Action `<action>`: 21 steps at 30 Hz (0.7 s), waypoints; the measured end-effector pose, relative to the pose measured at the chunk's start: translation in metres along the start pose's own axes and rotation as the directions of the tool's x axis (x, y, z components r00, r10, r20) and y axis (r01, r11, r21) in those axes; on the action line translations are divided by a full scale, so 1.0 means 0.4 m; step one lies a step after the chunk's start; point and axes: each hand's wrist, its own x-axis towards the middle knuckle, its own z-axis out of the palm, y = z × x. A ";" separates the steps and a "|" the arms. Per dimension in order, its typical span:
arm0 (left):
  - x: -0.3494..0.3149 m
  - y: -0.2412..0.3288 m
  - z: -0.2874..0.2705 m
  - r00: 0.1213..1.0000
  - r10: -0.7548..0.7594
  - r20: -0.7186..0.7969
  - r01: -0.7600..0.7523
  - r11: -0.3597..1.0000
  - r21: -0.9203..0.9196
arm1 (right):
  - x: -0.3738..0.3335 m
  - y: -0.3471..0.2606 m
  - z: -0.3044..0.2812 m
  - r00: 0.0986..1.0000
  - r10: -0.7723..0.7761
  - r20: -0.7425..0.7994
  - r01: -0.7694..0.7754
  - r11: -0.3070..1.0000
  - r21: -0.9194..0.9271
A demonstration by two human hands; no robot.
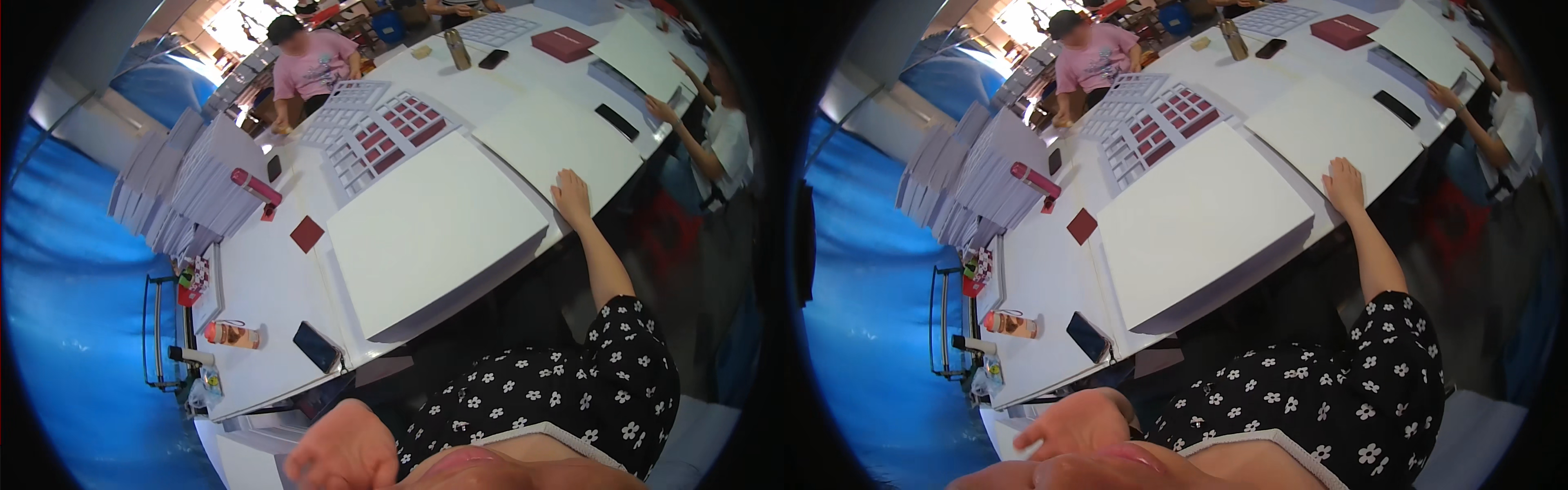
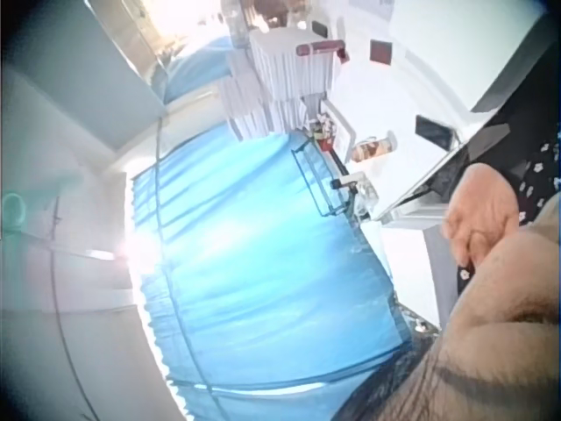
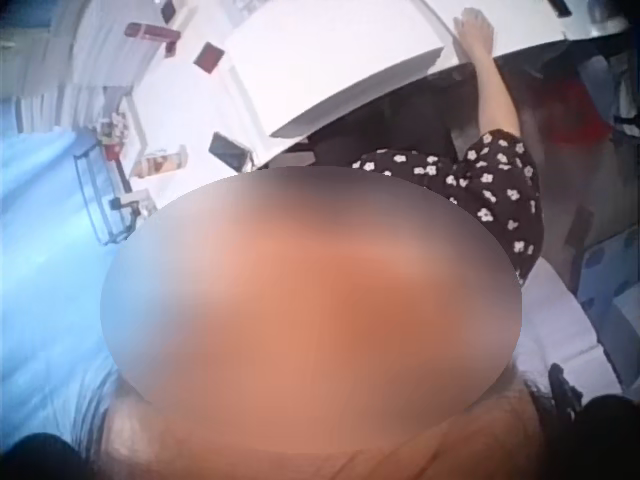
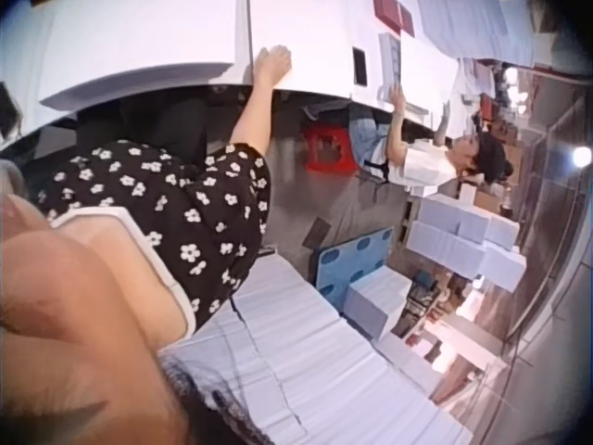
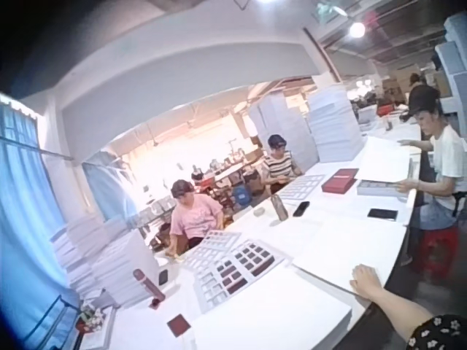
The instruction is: The person assembles books by placing a white cover sheet over a red grid-like insert and folding the cover around it. The process is repeated multiple times, with the person handling the materials by hand and stacking the finished units on the table.
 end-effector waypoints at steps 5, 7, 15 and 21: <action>-0.015 0.021 0.015 0.961 0.151 -0.230 -0.136 0.987 0.081 | 0.001 0.031 -0.013 0.999 -0.004 -0.043 0.001 0.998 -0.056; -0.058 0.039 -0.051 0.911 0.187 -0.367 -0.155 0.981 0.115 | 0.002 0.014 -0.008 0.999 0.002 -0.038 -0.003 0.999 -0.039; -0.017 0.059 0.089 0.990 -0.003 -0.140 0.007 1.000 0.027 | -0.004 0.025 -0.015 0.997 -0.021 -0.074 0.015 0.996 -0.083; -0.031 0.054 -0.003 0.866 0.159 -0.474 -0.171 0.985 0.018 | -0.007 0.004 -0.006 0.998 -0.028 -0.063 0.024 0.998 -0.061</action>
